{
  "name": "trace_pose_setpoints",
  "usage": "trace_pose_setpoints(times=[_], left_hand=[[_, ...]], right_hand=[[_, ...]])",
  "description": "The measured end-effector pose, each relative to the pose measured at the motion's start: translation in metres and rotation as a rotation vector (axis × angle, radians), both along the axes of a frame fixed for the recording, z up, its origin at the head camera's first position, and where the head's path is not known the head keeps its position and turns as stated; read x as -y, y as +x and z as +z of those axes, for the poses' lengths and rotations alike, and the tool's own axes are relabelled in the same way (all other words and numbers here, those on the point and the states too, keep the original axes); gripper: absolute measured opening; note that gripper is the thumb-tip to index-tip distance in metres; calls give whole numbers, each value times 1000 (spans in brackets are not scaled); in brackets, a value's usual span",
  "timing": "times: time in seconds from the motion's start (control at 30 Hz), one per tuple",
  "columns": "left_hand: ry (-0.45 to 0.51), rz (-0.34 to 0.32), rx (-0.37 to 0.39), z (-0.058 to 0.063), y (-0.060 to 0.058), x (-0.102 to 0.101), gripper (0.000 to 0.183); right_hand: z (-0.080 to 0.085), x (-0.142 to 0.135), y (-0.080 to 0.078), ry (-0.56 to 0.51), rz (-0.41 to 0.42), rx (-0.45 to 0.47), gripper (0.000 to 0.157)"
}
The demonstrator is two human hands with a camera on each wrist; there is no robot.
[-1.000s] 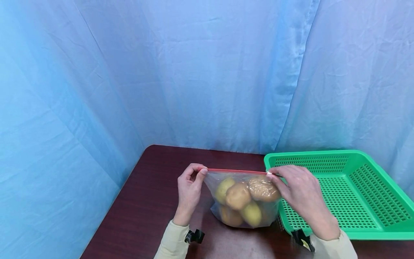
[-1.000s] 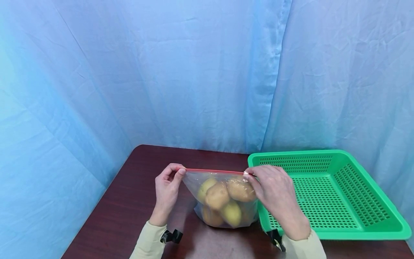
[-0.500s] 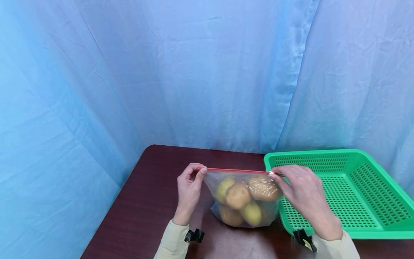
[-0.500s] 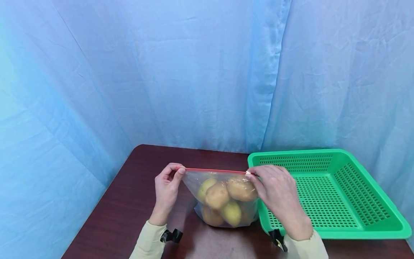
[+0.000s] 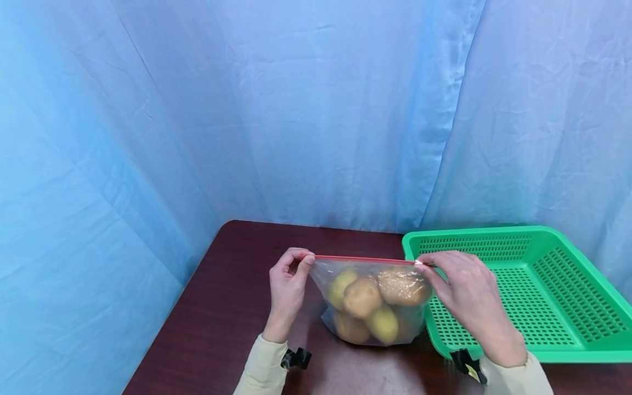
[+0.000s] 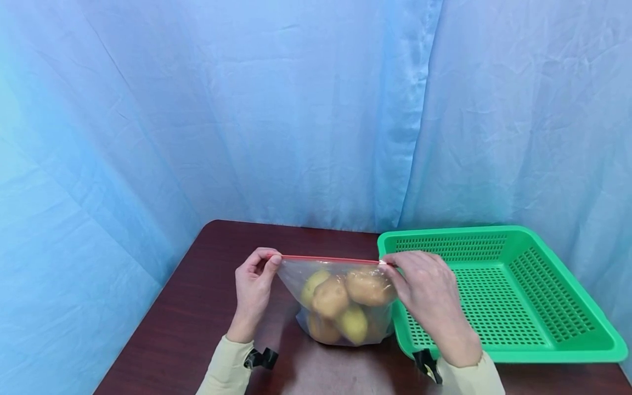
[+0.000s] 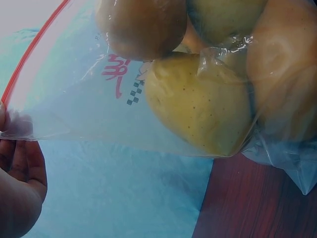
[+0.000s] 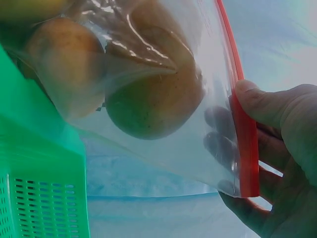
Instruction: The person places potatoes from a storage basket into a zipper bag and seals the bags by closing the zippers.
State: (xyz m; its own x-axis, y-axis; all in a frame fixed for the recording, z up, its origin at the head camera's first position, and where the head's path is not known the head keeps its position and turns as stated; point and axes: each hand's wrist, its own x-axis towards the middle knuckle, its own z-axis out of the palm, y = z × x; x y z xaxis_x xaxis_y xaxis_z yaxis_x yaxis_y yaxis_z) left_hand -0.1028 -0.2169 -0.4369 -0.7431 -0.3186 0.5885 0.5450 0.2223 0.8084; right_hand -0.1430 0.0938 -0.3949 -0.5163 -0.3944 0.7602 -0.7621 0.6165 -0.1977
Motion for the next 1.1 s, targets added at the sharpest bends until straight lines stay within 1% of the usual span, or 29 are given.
trace_pose_setpoints(times=[0.33, 0.5, 0.73, 1.1], left_hand=[[7, 2, -10, -1, -1, 1, 5], [11, 9, 6, -1, 0, 1, 6], [0, 15, 6, -1, 1, 1, 5], [10, 11, -10, 0, 1, -1, 6]], right_hand=[[-1, -5, 0, -4, -16, 0, 59], [-1, -8, 1, -1, -19, 15, 57], [-1, -11, 1, -3, -34, 7, 61], [-2, -16, 1, -13, -45, 7, 61]])
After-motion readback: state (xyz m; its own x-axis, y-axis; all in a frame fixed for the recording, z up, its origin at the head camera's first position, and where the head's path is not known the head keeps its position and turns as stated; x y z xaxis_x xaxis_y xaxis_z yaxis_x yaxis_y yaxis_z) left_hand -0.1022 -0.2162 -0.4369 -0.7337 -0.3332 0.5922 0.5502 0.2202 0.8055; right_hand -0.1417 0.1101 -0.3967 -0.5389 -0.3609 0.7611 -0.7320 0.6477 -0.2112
